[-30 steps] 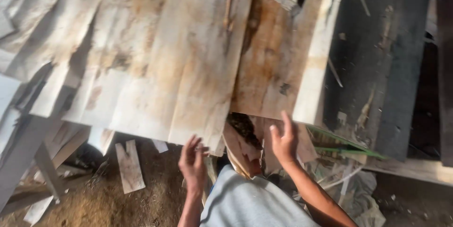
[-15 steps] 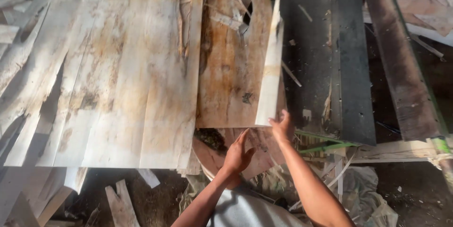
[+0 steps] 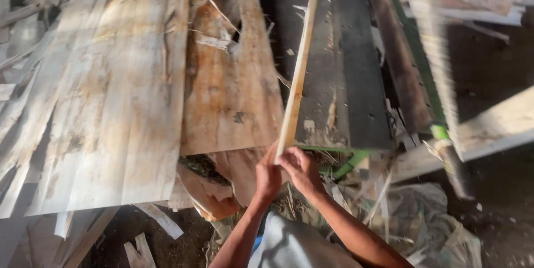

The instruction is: Sorting and trimming thin wood veneer sheets using a manual guillotine cutter.

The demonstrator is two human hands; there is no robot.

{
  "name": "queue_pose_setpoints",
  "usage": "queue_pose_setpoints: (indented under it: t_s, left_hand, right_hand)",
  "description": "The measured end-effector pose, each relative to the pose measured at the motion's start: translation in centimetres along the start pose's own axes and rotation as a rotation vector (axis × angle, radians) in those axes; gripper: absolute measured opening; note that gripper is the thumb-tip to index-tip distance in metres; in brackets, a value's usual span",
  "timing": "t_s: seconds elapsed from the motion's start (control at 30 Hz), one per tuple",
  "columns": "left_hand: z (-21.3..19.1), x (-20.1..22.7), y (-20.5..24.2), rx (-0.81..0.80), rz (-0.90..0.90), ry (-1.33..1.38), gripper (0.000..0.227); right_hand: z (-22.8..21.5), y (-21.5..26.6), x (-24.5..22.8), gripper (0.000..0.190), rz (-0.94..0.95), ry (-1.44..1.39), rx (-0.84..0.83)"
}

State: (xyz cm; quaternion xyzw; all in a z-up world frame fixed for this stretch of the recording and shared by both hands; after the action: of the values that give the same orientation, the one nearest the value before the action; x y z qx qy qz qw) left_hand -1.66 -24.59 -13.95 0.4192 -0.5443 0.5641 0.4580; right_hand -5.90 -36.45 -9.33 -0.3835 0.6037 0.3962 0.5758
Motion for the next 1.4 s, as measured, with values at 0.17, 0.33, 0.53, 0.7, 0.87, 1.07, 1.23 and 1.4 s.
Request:
queue_pose_setpoints:
  t_s: [0.17,0.33,0.53,0.7,0.87,1.07,1.23,1.4]
  left_hand:
    - [0.5,-1.3,5.0,0.292,-0.191,-0.080,0.023]
    - [-0.4,1.4,9.8,0.386,-0.212,-0.183,0.018]
    - [-4.6,-0.8,12.8,0.221,-0.079,-0.384,0.023]
    - [-4.6,0.3,9.5,0.359,-0.618,0.103,0.030]
    - [-5.7,-3.7,5.0,0.497,-0.888,0.204,0.037]
    - [-8.2,-12.1,0.9,0.416,-0.721,-0.086,0.036]
    - [-4.2,-13.4,-2.5,0.320,-0.540,-0.276,0.037]
    - [1.7,-12.3,-9.0,0.342,-0.082,-0.804,0.039]
  right_hand:
    - [-7.2,2.4,1.1,0.058,-0.231,0.249,0.233]
    - [-12.3,-0.5,5.8,0.075,0.549,-0.316,0.282]
    - [-13.0,-3.9,9.3,0.042,0.532,-0.478,0.179]
    - [-12.5,-5.7,15.1,0.022,0.747,-0.654,0.248]
    - [-13.0,-4.8,18.2,0.020,0.837,-0.831,0.177]
    - [-14.7,-4.5,17.8,0.033,0.622,-1.089,-0.119]
    - [-19.0,-5.5,15.9,0.035,0.736,-0.902,-0.071]
    - [-31.0,-2.6,11.3,0.056,0.599,-0.553,0.007]
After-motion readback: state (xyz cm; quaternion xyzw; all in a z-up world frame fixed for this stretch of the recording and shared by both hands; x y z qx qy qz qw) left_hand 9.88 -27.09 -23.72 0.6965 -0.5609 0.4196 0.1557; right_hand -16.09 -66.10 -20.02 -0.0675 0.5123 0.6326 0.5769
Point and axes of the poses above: each hand's wrist, its own y-axis away from the middle knuckle, its own z-axis out of the palm, x = y × z, the point moved 1 cm from there along -y, towards the middle knuckle, and after that the axes turned 14 degrees about x, right-handed, at the moved point
